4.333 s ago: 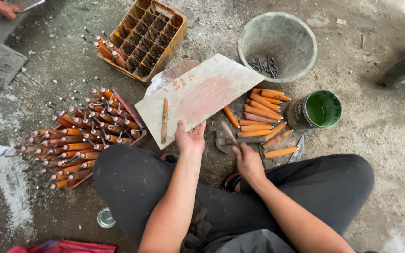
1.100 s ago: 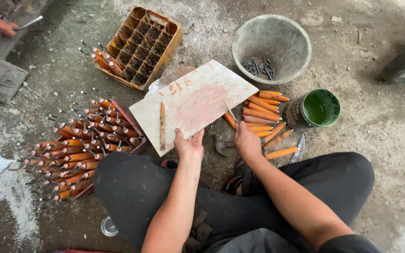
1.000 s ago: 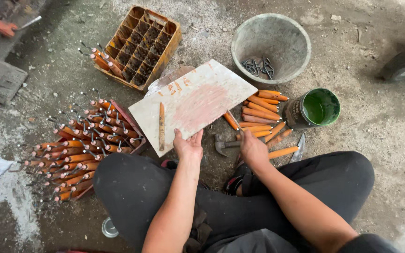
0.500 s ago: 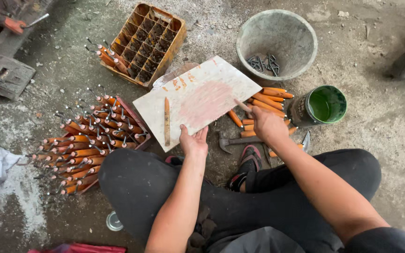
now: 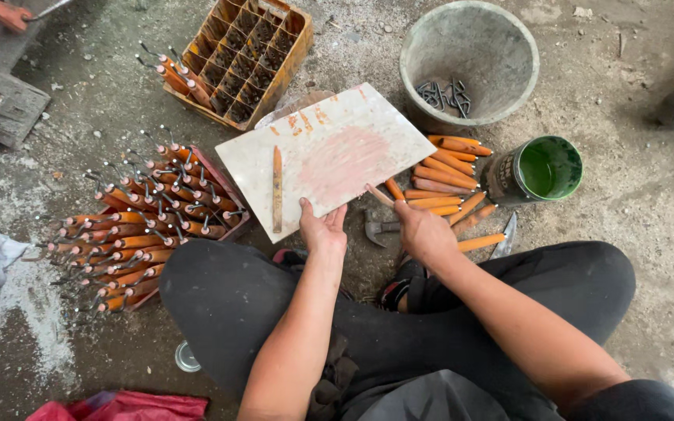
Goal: The person sits on the floor and assembles wooden-handled tools by inserting metal hooks into the handles. They use pliers to secure the metal hooks and then apply a pinkish substance to the top of the handles using a small stick.
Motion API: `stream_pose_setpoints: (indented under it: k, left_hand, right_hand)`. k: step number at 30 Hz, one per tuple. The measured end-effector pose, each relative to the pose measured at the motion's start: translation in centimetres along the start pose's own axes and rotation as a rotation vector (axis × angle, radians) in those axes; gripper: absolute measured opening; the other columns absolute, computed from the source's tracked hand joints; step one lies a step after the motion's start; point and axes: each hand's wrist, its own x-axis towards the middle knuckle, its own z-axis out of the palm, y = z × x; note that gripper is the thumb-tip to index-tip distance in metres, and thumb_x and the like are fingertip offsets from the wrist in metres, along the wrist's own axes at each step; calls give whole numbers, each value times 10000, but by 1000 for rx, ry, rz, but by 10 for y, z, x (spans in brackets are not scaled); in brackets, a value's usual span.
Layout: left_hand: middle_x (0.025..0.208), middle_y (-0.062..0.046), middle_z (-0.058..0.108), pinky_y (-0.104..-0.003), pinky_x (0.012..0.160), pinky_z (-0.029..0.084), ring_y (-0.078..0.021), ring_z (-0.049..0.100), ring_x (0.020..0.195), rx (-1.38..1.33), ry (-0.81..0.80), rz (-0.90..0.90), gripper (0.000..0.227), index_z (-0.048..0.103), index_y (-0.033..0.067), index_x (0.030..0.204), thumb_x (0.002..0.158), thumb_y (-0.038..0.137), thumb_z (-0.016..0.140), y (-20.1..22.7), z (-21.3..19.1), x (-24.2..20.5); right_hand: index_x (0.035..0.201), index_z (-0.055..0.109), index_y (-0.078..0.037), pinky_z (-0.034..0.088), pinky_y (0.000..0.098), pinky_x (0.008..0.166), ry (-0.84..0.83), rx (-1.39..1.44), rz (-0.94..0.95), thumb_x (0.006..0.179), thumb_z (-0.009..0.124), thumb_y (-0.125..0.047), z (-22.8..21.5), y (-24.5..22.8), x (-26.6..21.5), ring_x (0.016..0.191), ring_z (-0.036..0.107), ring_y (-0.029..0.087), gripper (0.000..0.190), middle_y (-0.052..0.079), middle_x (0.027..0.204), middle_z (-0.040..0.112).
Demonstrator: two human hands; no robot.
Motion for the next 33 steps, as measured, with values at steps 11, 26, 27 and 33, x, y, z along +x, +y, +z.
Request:
stream_pose_setpoints:
  k: [11,26,27,33]
  left_hand:
    - [1439,-242,517,-546,1104,483,-416,519,1350,-91,-41,9,590,442,33,1455,1014,422,491,7,8,-11]
    - [1354,-180,626,-540,1054,505,-405,618,1246,98,-80,45,649,494,30,1423,952,454,635,-3,-20,57]
    - [1347,-189,635,-537,1050,505,-401,625,1239,93,-88,25,643,510,20,1414,953,446,650,-4,-23,64]
    - [1291,-195,656,-561,986,548,-409,665,1152,49,50,37,528,540,13,1334,959,364,667,6,-36,95]
  right_hand:
    - [1076,559,-48,507,611,724,166,239,48,1011,560,-222,11,33,23,857,660,507,186,286,903,690]
    - [1029,618,-56,520,525,694,84,433,69,995,605,-266,85,31,48,783,672,447,213,236,800,674]
    - [1040,621,-50,512,523,685,117,435,148,1001,605,-264,86,38,51,771,672,439,218,229,796,672]
    - [995,649,-25,527,506,759,251,374,-15,1031,620,-241,94,68,79,819,695,412,221,230,828,683]
